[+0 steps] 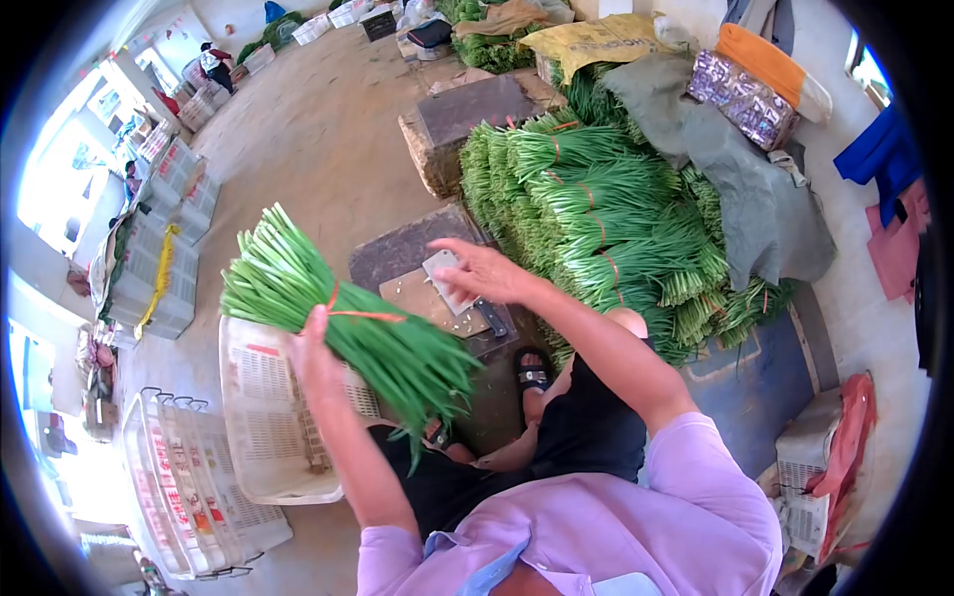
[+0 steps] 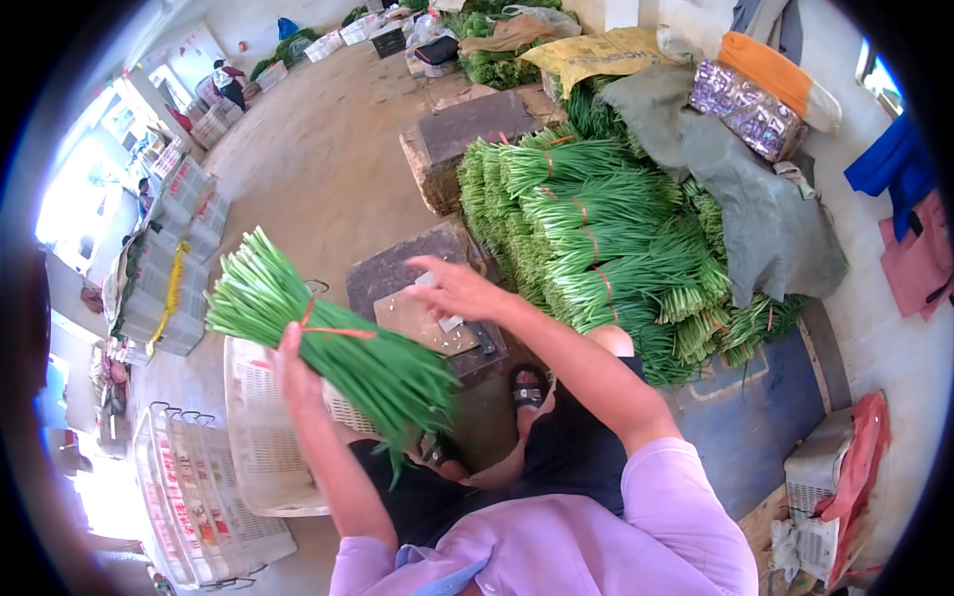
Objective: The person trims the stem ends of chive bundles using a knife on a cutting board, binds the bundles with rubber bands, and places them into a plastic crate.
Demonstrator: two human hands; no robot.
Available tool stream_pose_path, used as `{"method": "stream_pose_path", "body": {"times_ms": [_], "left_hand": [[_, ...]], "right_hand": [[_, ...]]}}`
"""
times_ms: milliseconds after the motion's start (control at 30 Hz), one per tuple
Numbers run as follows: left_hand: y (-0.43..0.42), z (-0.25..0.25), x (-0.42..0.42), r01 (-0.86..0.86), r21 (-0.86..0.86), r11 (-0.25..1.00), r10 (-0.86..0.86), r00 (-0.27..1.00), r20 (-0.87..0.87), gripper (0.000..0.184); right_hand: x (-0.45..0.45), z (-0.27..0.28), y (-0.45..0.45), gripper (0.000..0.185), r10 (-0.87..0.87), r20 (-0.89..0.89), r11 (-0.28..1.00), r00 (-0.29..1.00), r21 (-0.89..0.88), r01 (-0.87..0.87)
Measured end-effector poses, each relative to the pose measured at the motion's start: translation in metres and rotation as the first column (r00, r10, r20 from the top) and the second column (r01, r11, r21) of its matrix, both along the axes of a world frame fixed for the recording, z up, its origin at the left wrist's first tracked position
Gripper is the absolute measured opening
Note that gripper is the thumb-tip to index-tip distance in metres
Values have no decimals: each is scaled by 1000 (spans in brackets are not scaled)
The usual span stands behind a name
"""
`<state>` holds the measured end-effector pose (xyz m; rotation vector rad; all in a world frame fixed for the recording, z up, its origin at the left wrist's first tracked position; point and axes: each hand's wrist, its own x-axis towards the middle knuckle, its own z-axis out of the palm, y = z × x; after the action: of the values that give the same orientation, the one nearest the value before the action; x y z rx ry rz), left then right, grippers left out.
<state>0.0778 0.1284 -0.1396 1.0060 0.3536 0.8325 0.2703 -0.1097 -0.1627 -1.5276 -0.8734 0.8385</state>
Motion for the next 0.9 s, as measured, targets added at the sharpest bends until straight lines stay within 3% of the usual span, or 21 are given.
{"method": "stream_pose_path", "body": {"times_ms": [33,67,100,167,200,233,267,333,367,433,467,567,633,700,767,833,900], "left_hand": [[6,28,-13,29,243,970,9,989,-151,60],[9,42,-19,93,465,880,53,955,-291,61],[13,43,-16,93,473,876,58,954,-294,61],[21,38,3,340,675,654,9,890,-457,63],[25,24,14,436,634,639,-26,836,-548,70],[28,10,25,551,642,533,128,698,-705,81],[34,-20,35,603,669,434,141,688,-712,89],[45,-84,52,760,585,284,298,510,-807,96],[43,-103,55,762,583,283,288,512,-809,96],[38,-135,63,905,365,217,379,267,-886,103],[40,-151,63,908,356,219,364,262,-894,103],[44,-183,54,889,392,237,383,285,-878,113],[34,-175,57,884,425,193,479,293,-828,123],[20,-169,62,885,424,192,472,296,-831,130],[-2,-169,72,812,579,69,538,459,-707,130],[-14,-176,88,850,522,79,547,400,-735,135],[-19,-180,100,848,511,141,541,366,-757,135]], "right_hand": [[18,-41,9,59,-109,449,979,887,-104,173],[31,-79,13,60,-43,531,908,846,-332,255],[35,-117,16,60,15,552,864,834,-427,267],[25,-155,21,59,74,566,791,821,-534,297],[18,-168,23,58,105,580,778,808,-554,297],[14,-180,25,57,136,597,763,791,-573,301],[10,-190,27,57,137,596,760,791,-575,302],[14,-202,29,61,104,567,733,817,-599,322],[15,-198,27,61,102,566,726,818,-605,327],[19,-182,20,64,65,436,709,897,-654,266],[24,-177,18,63,-5,299,717,954,-664,211],[39,-151,2,55,-159,144,855,977,-475,209],[32,-146,-2,55,-224,514,839,828,-330,432],[13,-112,-15,48,-302,483,858,822,-238,456],[-6,-92,-20,42,-346,397,874,850,-191,446],[-22,-83,-23,37,-388,299,887,872,-136,442],[-34,-79,-25,31,-382,445,885,810,-75,459]]}}
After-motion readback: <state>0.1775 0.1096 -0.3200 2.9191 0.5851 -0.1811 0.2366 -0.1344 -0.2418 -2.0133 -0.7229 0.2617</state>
